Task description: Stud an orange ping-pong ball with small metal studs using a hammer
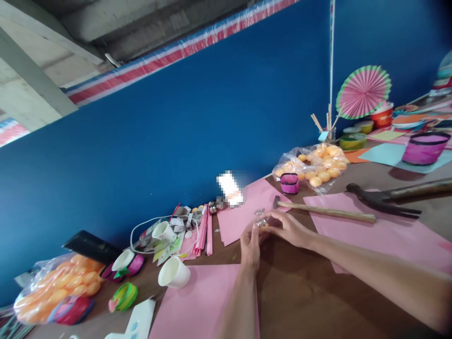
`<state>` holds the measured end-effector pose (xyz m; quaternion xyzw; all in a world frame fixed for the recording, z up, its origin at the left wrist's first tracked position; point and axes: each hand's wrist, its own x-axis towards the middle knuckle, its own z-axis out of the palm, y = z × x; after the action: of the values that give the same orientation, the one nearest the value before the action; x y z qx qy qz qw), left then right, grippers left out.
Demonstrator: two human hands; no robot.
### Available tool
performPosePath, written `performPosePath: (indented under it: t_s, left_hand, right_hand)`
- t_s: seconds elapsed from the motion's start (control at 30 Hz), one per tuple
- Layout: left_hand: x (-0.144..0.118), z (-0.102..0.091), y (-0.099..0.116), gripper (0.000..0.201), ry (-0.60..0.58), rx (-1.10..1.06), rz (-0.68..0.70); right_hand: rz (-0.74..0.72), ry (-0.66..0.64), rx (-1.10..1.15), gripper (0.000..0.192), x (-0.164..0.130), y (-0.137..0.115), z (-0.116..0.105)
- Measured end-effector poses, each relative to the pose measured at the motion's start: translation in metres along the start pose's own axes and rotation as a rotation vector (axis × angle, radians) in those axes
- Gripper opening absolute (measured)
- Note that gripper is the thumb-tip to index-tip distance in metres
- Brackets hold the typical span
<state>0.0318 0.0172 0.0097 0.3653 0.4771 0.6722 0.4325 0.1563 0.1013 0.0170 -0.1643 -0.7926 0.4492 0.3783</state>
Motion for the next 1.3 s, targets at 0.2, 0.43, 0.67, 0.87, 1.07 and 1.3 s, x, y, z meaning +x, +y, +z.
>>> performPosePath:
  t_s: [0.2,0.43,0.67,0.87,1.07,1.3]
  left_hand:
    - [0.001,0.002,0.001,0.039,-0.008,0.009,-0.013]
    - [0.002,0.000,0.000,0.037,-0.007,0.021,-0.002]
    - [0.002,-0.001,-0.002,0.037,0.009,0.037,0.001]
    - [0.004,-0.003,-0.003,0.046,0.121,-0.036,-0.041]
    - [0.009,-0.011,-0.006,0.039,0.191,-0.273,-0.040]
    - [0.012,-0.016,-0.004,0.029,0.256,-0.456,-0.066]
  right_hand:
    - [0.001,-0.006,-0.001,0.030,-0.001,0.002,0.001]
    - [-0.035,-0.028,-0.055,0.027,-0.001,-0.001,-0.002]
    - [-0.122,-0.016,-0.130,0.028,-0.001,0.001,0.000]
    - [-0.083,0.069,-0.555,0.030,0.001,0.007,-0.015]
    - [0.265,0.051,-1.185,0.037,0.005,0.018,-0.042]
    - [0.352,-0.013,-1.233,0.036,0.006,0.021,-0.051]
